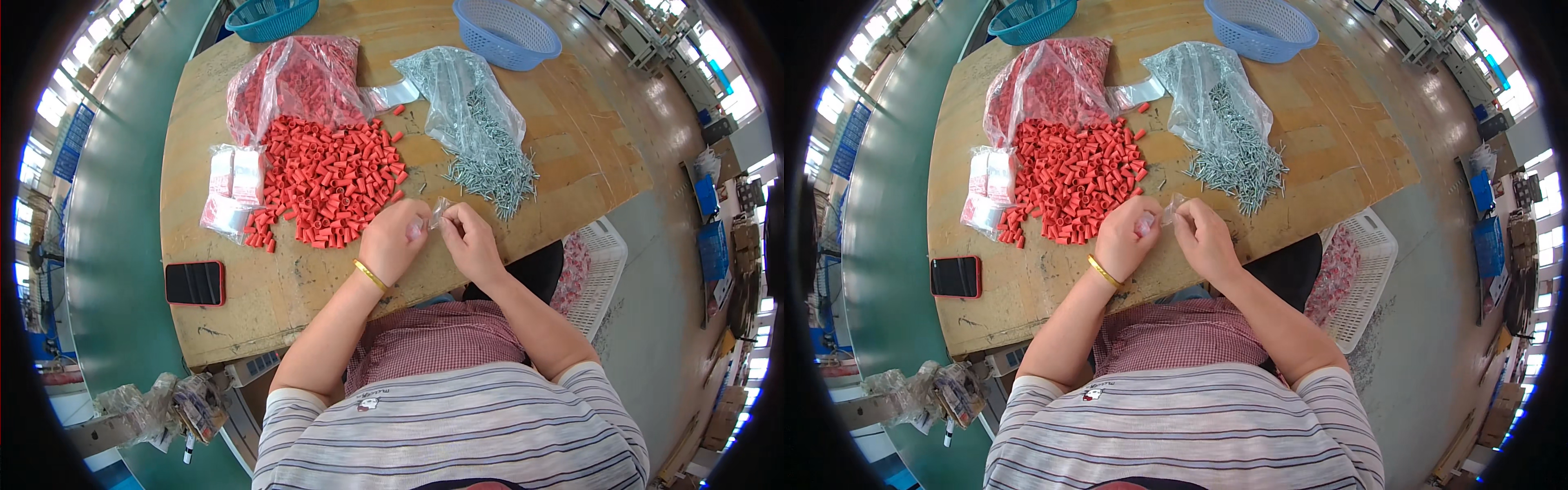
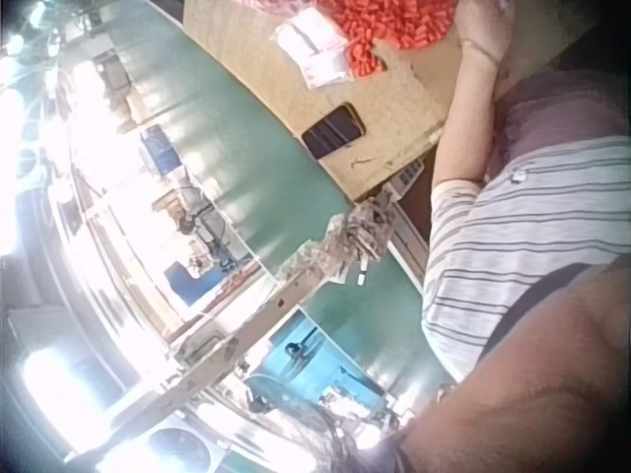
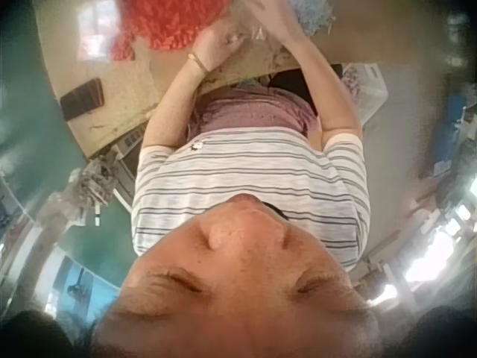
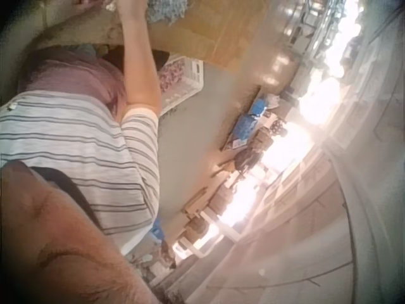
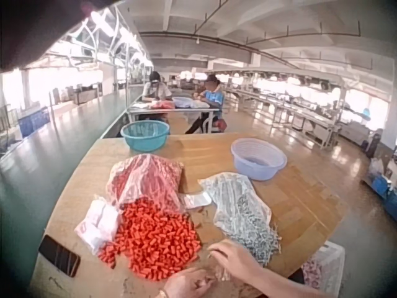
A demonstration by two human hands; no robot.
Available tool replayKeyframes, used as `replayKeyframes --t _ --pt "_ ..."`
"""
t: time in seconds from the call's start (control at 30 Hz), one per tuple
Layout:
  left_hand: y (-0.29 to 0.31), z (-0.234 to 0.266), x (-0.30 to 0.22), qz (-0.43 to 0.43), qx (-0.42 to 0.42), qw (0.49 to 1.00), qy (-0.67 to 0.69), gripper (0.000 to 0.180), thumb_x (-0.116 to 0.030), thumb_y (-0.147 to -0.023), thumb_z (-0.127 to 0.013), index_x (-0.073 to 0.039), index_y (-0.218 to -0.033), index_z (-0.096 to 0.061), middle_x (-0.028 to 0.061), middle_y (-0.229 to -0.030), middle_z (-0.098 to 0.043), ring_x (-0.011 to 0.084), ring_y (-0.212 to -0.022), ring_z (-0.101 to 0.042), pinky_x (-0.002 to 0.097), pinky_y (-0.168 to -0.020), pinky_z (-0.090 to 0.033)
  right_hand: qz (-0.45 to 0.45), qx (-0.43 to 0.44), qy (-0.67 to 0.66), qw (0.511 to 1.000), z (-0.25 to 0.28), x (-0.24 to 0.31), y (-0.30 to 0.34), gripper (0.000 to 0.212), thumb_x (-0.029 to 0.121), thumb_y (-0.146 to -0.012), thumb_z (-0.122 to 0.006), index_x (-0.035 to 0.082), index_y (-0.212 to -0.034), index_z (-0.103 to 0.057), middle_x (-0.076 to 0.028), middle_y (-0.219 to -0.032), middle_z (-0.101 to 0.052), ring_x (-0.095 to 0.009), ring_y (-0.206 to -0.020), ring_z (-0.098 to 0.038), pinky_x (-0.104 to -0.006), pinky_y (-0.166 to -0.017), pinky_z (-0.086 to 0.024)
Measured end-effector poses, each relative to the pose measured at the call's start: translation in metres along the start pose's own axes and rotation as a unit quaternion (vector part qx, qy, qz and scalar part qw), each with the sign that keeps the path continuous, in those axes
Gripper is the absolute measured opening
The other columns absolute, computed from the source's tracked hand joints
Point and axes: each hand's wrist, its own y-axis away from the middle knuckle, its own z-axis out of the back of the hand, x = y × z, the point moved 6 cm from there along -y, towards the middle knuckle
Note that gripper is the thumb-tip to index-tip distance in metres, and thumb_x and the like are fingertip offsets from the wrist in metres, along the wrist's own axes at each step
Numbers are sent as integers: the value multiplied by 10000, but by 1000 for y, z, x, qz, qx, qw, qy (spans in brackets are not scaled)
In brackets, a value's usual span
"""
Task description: Manually placing small red and green plastic components into small plastic bags at a factory assembly table.
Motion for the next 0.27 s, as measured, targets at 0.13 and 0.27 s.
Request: replayKeyframes --t 0.13,0.27 --pt "2 -4 -16 -93 25 989 -116 237 -33 -701 -660 -81 -933 -645 78 -750 -562 256 -686 -582 357 -634 -500 -39 0 -70 997 -2 -11 -1 108 98 -921 -568 10 -880 -522 -69 -724 -548 -165 -636 -524 -308 -607 -434" --pt "5 -6 -10 -52 87 994 -45 244 -147 -767 -676 -128 -1010 -665 81 -830 -592 243 -807 -621 363 -649 -516 -63 -7 -117 991 -1 -16 -4 104 119 -937 -558 33 -883 -535 -19 -739 -558 -125 -648 -510 -287 -608 -432"
